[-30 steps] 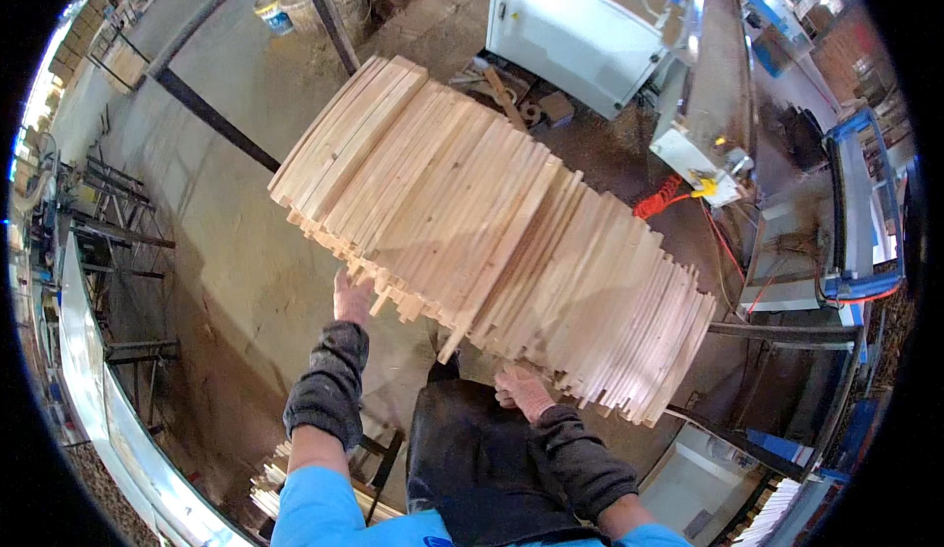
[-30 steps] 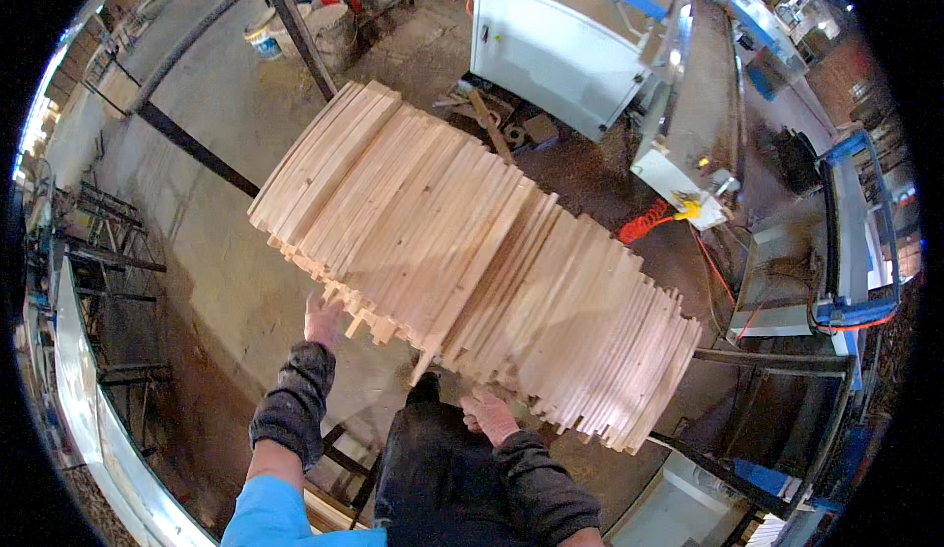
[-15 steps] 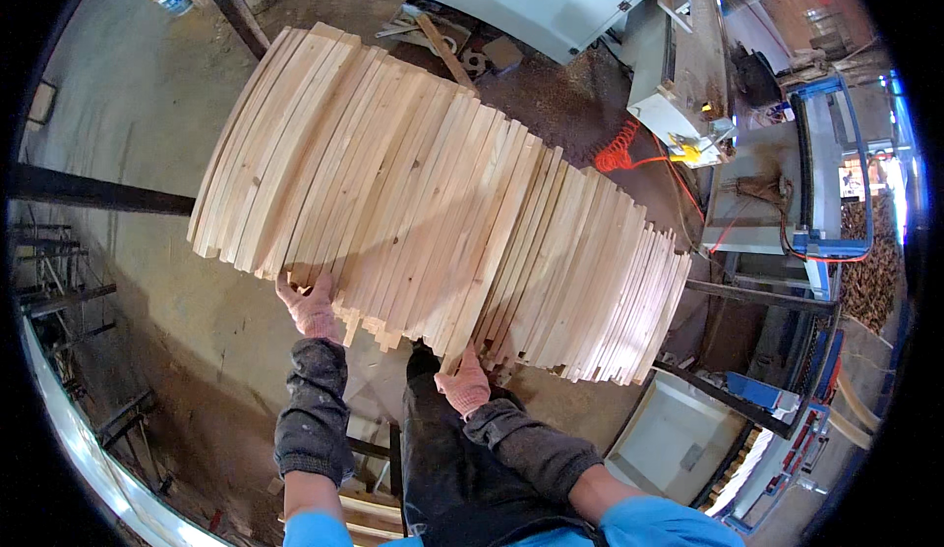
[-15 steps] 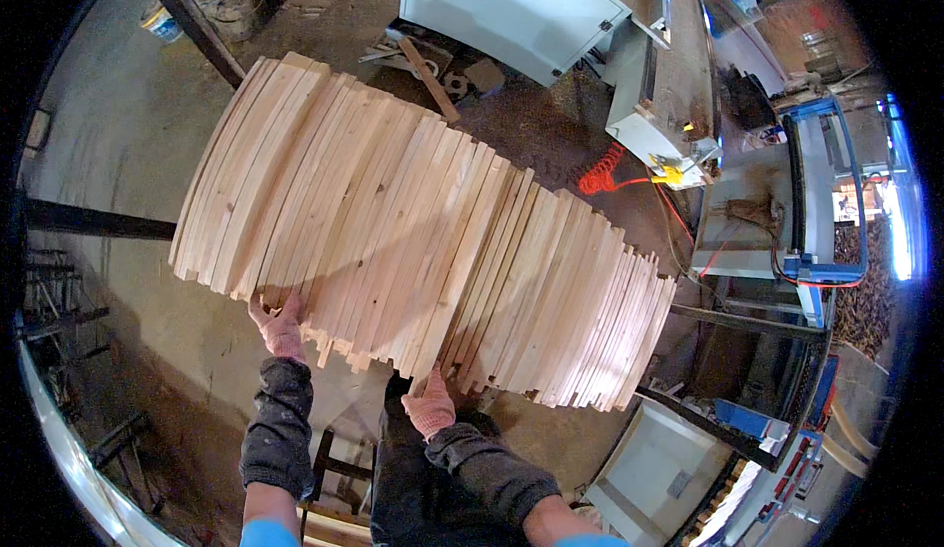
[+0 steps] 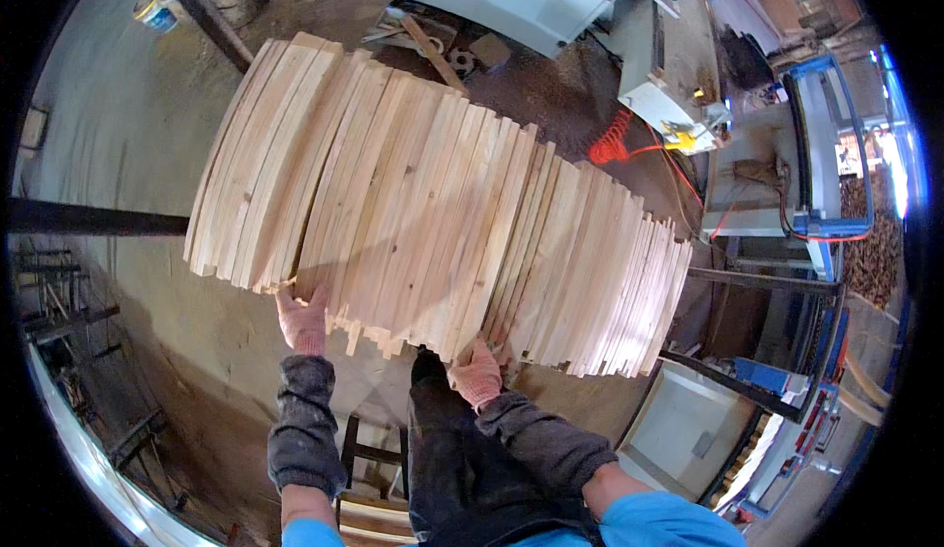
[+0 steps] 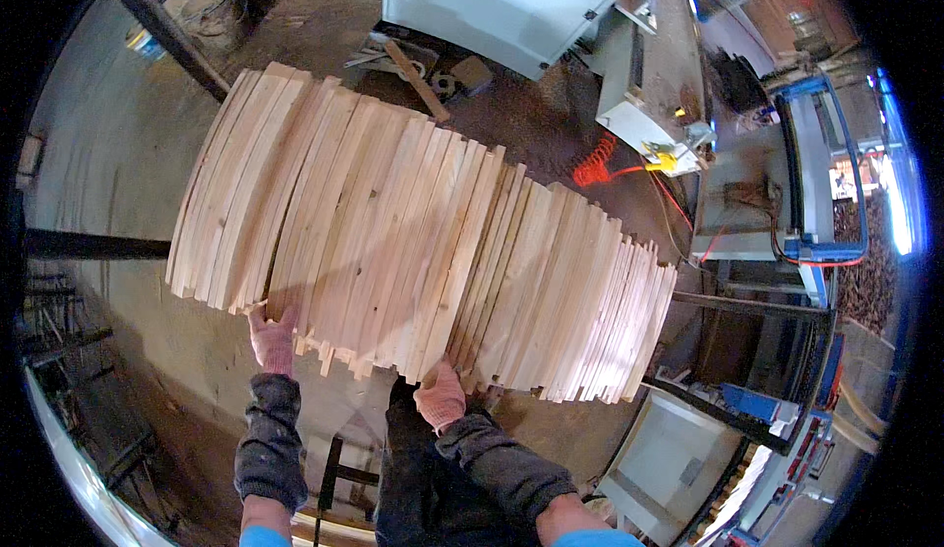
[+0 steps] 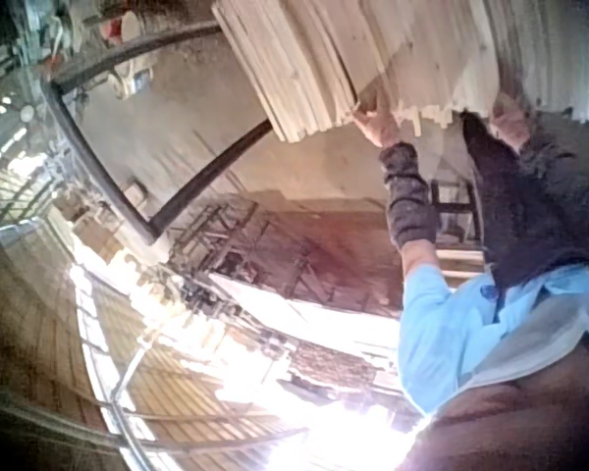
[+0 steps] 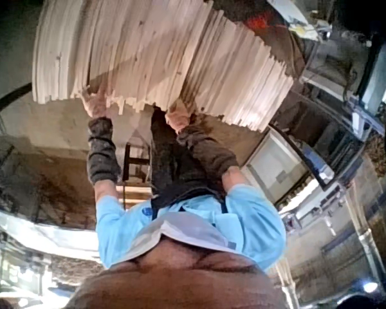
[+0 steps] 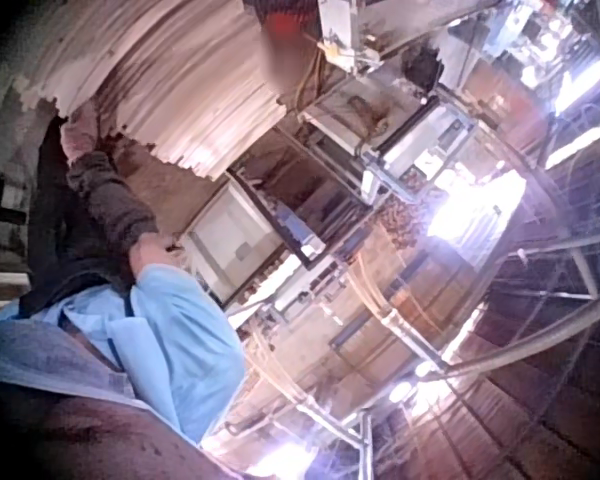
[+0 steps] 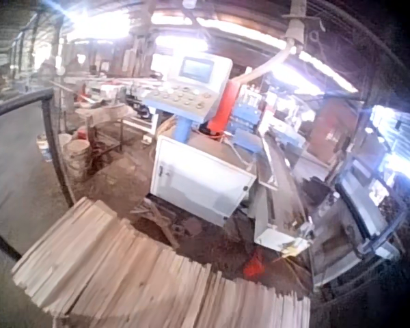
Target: The person repeatedly picks up stacks of light-colored wooden planks from a metal table and places them onto a conveyor belt. The worker handles the planks by hand, moving them in batches to feed the machinery in a workshop environment.
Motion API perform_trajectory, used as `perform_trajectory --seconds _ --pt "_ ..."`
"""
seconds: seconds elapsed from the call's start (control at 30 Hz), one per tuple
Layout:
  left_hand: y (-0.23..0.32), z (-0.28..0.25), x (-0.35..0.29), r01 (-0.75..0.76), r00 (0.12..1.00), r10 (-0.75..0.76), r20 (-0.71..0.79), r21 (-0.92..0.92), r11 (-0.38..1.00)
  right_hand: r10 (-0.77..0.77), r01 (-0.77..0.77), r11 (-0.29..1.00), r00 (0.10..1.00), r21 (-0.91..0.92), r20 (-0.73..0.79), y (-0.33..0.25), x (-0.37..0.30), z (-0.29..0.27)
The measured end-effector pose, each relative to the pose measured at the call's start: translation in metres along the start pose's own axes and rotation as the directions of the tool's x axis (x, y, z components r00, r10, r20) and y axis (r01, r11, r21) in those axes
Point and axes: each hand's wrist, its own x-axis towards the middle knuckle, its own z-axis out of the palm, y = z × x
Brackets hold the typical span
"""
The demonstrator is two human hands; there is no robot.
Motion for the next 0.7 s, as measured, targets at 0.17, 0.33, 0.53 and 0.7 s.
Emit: perform_trajectory --seconds 0.17,0.33,0.53,0.7 --pt "0.008 -0.013 -0.049 0.092 0.993 -0.097 0.074 0.066 0.994 0.161 -0.135 0.968 0.981 -0.212 0.109 -0.044 -0.007 -0.088" --pt "0.0 -0.004 -0.047 0.057 0.901 -0.218 0.376 0.397 0.916 0.046 0.005 0.968 0.979 -0.25 0.2 0.012 0.016 -0.13" --pt "0.032 0.031 0.057 -0.517 0.801 0.214 0.559 0.464 0.719 -0.065 0.167 0.946 0.938 -0.279 0.339 -0.062 0.114 -0.187" --pt "0.068 0.076 0.107 -0.401 0.818 0.109 0.564 0.425 0.811 -0.118 0.035 0.949 0.96 -0.313 -0.253 -0.059 0.206 -0.169"
